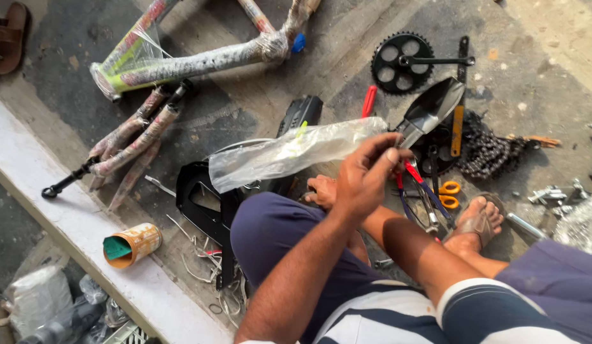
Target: The person sits on the ground and uses pliers to manipulate a small metal clip on a black plastic bicycle mudguard. They repeatedly attempt to secure the clip, adjusting its position and using the pliers to squeeze it into place.
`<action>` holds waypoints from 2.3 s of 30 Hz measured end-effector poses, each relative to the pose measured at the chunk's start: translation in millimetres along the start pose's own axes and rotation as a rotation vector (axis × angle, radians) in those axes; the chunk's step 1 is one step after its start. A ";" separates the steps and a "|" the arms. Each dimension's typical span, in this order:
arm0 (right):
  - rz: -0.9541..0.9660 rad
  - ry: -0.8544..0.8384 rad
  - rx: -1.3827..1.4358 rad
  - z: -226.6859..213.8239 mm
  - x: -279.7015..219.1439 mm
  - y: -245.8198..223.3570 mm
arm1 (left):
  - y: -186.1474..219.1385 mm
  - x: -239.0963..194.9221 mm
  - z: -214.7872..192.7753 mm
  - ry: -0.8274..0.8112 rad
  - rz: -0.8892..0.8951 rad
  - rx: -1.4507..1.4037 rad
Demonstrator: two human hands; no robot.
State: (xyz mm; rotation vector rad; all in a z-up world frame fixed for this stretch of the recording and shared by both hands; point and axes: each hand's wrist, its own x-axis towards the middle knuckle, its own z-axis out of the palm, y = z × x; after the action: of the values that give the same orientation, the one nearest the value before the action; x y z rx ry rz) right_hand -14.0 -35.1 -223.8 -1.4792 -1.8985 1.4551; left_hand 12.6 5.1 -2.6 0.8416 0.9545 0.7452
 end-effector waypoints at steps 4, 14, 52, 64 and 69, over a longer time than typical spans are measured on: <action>0.177 0.034 0.336 -27.5 -23.8 -11.7 | -4.9 9.5 -4.0 -0.025 0.030 -0.097; 0.243 0.936 1.214 -235.6 -193.2 -9.2 | 9.4 11.3 -6.6 -0.139 0.164 -0.014; 0.439 0.578 -0.033 -181.7 -275.7 -81.3 | 15.0 -16.8 10.1 -0.332 0.244 0.488; 0.078 0.739 -0.067 -179.4 -278.6 -69.8 | 26.3 -28.3 12.3 -0.393 0.416 0.477; 0.253 0.721 -0.269 -176.4 -271.7 -63.4 | 27.9 -41.5 32.2 -0.258 0.478 0.755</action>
State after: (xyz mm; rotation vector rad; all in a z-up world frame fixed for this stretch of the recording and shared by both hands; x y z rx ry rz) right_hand 195.5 -174.5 -10.3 -2.0632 -1.5154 0.5977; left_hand 20.9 -25.2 47.9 1.8278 0.8040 0.6492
